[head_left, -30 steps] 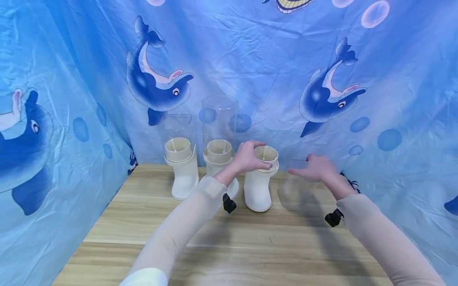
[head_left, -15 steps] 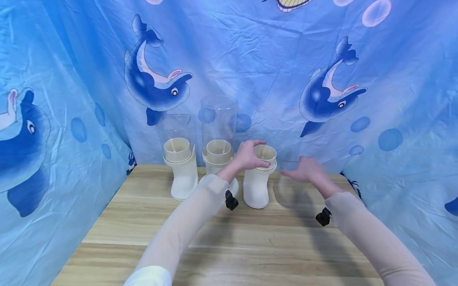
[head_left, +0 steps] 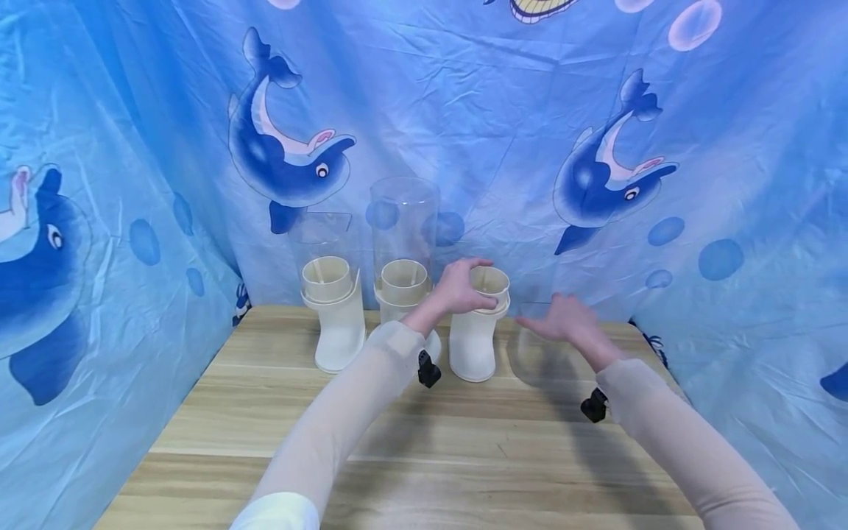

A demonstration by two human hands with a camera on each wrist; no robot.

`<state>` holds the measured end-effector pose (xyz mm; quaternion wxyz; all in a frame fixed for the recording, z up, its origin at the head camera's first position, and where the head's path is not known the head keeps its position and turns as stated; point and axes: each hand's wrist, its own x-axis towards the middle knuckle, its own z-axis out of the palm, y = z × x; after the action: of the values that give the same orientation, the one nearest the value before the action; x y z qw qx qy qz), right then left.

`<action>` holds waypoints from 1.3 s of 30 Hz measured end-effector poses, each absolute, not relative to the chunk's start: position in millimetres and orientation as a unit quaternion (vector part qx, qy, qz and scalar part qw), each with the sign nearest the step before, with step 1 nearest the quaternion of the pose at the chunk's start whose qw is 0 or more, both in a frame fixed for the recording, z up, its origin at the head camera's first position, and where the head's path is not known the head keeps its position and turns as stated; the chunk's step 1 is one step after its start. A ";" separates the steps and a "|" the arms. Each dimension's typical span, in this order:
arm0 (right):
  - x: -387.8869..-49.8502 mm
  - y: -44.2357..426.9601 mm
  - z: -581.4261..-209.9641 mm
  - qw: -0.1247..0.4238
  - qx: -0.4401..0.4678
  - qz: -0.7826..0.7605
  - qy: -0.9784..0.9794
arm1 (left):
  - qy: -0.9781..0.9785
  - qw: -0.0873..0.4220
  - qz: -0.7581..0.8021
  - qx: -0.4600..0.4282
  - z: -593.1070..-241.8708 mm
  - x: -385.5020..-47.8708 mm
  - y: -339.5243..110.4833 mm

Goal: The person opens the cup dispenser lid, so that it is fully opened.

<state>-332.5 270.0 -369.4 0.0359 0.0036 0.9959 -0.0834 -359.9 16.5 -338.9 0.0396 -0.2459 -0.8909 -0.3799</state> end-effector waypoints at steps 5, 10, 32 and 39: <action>-329.8 268.0 -368.4 0.034 -0.004 -0.080 0.996 | -0.898 0.052 -0.353 -0.258 -336.3 -357.4 17.1; -324.4 271.9 -351.8 0.061 -0.023 -0.102 0.993 | -0.896 0.111 -0.326 -0.279 -323.6 -336.2 15.4; -312.6 185.7 -258.4 -0.166 -0.283 -0.280 0.902 | -0.744 0.418 -0.486 -0.189 -315.8 -299.9 -105.6; -318.6 140.5 -259.3 -0.115 -0.297 -0.319 0.893 | -0.789 0.316 -0.508 -0.141 -370.4 -315.7 -112.6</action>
<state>-318.6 140.5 -259.3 -0.1148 -0.2970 0.8928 -0.3186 -315.7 -112.6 -370.4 0.3160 -0.1409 -0.7888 -0.5080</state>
